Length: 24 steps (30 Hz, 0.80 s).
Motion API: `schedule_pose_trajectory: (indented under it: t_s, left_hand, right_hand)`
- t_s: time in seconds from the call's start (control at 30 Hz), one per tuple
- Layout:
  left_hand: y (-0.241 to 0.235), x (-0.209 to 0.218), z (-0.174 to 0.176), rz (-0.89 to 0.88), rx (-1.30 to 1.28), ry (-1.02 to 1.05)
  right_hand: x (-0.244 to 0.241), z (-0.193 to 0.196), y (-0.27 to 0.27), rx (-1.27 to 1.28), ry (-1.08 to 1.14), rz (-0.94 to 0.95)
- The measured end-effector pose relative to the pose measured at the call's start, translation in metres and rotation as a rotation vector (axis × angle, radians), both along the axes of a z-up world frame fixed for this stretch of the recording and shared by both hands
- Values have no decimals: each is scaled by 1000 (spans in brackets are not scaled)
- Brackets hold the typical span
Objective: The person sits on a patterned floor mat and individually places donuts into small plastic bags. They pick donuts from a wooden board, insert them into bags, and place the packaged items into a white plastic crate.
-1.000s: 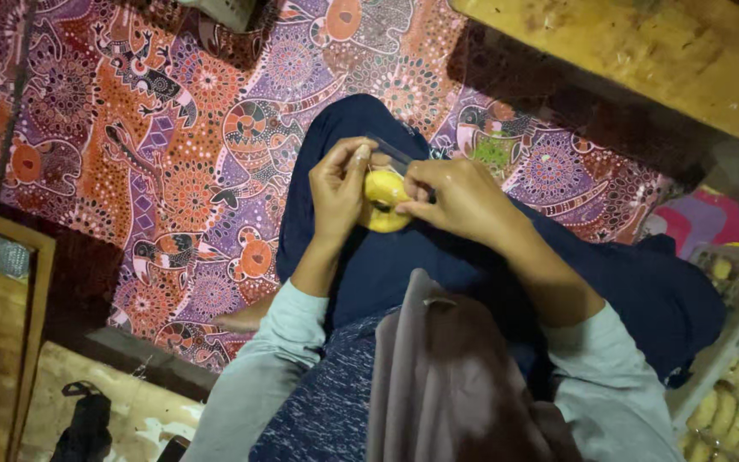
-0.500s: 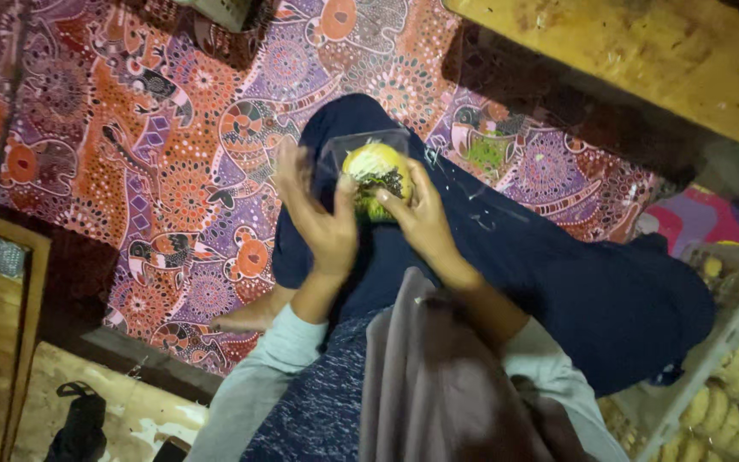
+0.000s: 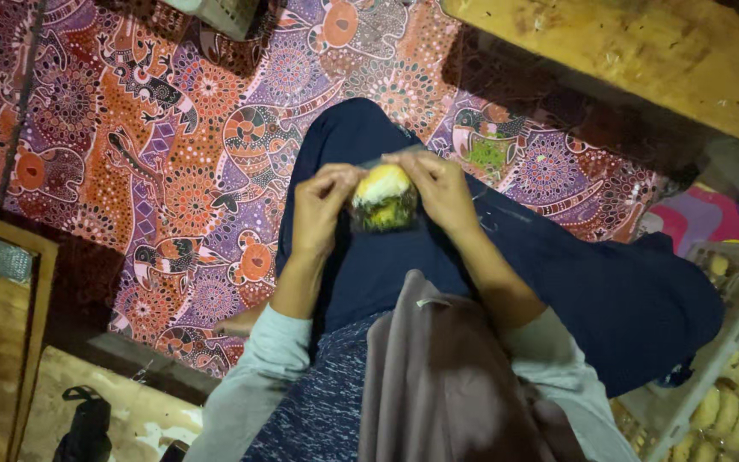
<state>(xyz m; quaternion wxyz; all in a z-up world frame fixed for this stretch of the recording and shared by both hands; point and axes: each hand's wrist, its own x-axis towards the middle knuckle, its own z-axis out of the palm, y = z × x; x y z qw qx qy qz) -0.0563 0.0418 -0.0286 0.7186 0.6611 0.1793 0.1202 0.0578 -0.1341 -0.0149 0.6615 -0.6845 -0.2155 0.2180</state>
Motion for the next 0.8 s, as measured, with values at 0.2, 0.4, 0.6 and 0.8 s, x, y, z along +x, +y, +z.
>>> schedule_pose_trajectory:
  t_s: [0.2, 0.4, 0.6, 0.8]
  left_hand:
    - [17, 47, 61, 139, -78, -299]
    - [19, 129, 46, 341, -237, -310]
    - [20, 112, 52, 456, 191, -584]
    - [13, 32, -22, 235, 619, 19]
  right_hand:
    - [30, 64, 17, 121, -406, -243]
    - [76, 35, 55, 9, -343, -369]
    - [77, 31, 52, 142, -572, -513]
    - [-18, -88, 36, -133, -252, -344]
